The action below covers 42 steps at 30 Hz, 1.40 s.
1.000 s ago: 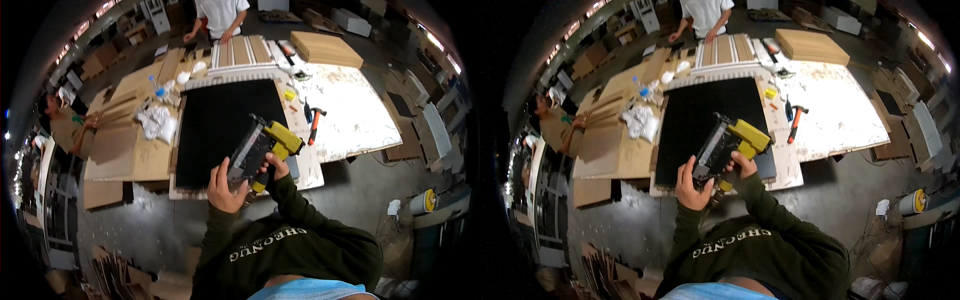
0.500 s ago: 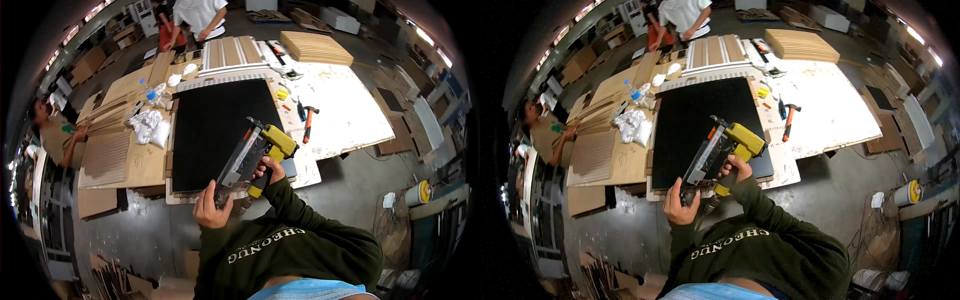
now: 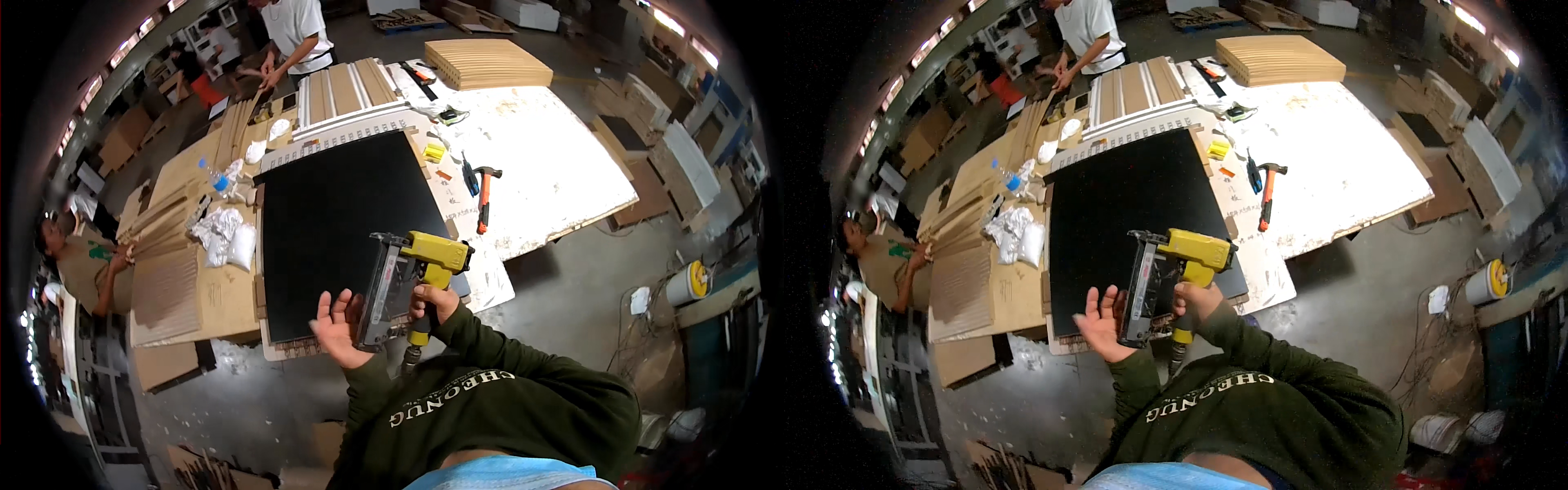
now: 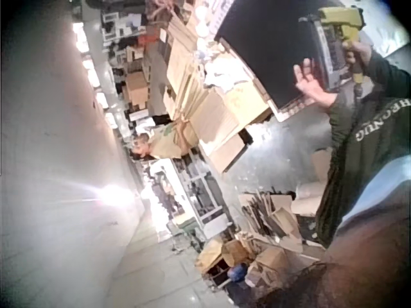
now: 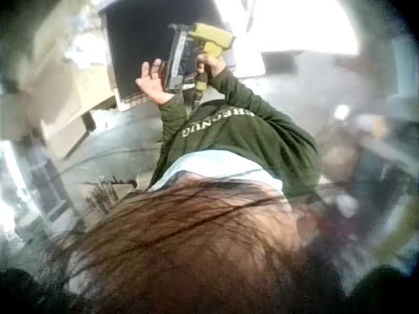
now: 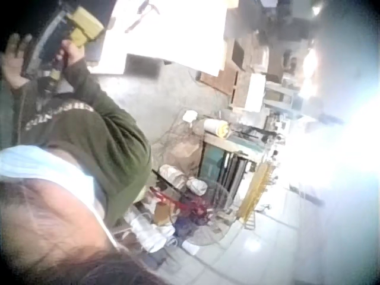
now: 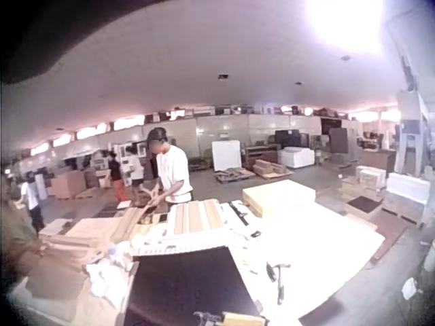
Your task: The person aligns a wooden slatted panel and taps its edges with a hammer, then positions a black board on the panel and fastens it using a pneumatic nail gun.
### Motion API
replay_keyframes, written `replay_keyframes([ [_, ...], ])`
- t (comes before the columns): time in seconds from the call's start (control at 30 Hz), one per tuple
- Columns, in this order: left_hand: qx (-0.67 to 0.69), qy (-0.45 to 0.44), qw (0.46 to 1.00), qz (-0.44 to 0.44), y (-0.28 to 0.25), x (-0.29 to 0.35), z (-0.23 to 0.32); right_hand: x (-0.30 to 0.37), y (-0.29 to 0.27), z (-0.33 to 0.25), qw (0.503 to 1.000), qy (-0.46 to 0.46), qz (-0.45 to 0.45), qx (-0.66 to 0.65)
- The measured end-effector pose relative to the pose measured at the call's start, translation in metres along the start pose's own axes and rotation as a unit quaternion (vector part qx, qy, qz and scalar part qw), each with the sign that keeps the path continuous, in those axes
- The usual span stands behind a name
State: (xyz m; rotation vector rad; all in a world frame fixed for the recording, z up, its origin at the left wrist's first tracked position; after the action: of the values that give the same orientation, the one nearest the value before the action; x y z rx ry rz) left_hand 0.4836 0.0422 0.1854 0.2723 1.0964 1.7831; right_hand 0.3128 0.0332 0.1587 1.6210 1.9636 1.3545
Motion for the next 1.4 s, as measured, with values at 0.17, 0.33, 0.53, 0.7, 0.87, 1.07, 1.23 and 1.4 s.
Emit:
replay_keyframes([
  [0.17,-0.527,0.199,0.795,-0.224,0.061,0.013,0.010,0.009,-0.018,-0.045,0.970,-0.046,0.087,0.224],
  [0.33,-0.468,-0.069,0.846,-0.247,0.082,-0.003,-0.065,0.027,0.040,-0.076,0.809,-0.208,-0.180,0.519],
  [0.53,-0.433,-0.302,0.822,-0.215,0.088,-0.014,-0.120,-0.030,-0.041,-0.133,0.794,-0.194,-0.059,0.573],
  [0.7,-0.590,-0.248,0.651,-0.409,0.158,-0.066,-0.181,-0.132,-0.190,-0.178,0.783,-0.192,0.234,0.543],
  [0.87,-0.618,-0.266,0.635,-0.379,0.145,-0.109,-0.250,-0.175,-0.195,-0.167,0.754,-0.159,0.251,0.586],
  [1.07,-0.593,-0.348,0.642,-0.340,0.128,-0.117,-0.319,-0.188,-0.207,-0.164,0.747,-0.096,0.243,0.611],
  [1.23,-0.630,-0.369,0.590,-0.345,0.117,-0.120,-0.339,-0.183,-0.208,-0.167,0.775,-0.151,0.254,0.558],
  [1.4,-0.630,-0.367,0.602,-0.327,0.112,-0.126,-0.342,-0.182,-0.208,-0.170,0.785,-0.159,0.251,0.544],
])
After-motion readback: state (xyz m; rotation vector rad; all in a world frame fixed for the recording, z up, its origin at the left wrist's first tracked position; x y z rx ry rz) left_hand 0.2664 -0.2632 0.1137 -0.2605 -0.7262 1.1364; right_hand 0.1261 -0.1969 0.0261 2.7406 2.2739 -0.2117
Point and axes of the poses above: each hand's wrist, its own x-axis away from the middle knuckle, its own y-axis out of the palm, z = x × y, the point moved 9 cm from there along -x, towards the middle knuckle, and after that the axes turned 14 degrees about y, right-handed, at the moved point
